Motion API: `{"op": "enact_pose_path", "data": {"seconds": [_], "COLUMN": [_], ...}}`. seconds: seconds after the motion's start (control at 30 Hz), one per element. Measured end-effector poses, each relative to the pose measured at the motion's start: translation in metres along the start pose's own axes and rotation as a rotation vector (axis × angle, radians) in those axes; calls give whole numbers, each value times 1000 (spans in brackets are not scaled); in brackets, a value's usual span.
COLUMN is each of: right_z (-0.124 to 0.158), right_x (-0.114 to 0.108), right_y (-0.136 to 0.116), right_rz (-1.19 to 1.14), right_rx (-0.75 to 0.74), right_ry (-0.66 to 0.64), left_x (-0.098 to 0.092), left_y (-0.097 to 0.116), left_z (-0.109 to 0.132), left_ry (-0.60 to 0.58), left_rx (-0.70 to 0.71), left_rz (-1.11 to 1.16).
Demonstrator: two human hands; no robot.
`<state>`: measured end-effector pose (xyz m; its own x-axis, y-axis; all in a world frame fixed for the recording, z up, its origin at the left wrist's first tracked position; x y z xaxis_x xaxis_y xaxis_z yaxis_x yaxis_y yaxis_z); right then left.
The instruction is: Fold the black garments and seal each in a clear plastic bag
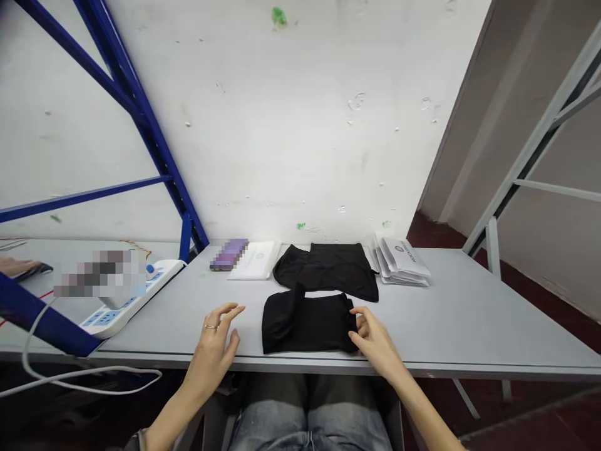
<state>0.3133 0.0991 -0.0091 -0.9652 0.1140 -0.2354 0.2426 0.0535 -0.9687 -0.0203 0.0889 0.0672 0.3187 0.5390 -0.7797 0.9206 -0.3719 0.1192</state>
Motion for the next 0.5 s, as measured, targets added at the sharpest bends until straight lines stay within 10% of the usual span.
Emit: {"op": "enact_pose_path", "data": {"seconds": [0.13,0.33,0.5], "right_z": [-15,-37,-41], "right_x": [-7,42,49], "right_y": [-20,-39,-39], "right_rz": [249,486,629], "right_rx": [-159,-316,-351], "right_ry": [57,-107,-94], "left_x": [5,46,58], "left_y": [29,102,90], "left_z": [-14,-40,-43], "left_ry": [-17,-196,-229], "left_rx": [86,247,212], "left_rz": [56,43,58]}}
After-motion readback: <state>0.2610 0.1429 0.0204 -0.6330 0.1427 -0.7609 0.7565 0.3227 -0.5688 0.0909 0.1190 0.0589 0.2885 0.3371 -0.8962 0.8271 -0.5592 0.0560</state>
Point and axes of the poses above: each hand's wrist, its own z-axis away from the middle knuckle, its own x-axis out of the palm, y = z × x, the point moved 9 cm from there along -z, towards the middle knuckle, and after that the axes turned 12 degrees about -z, right-handed, at the moved point
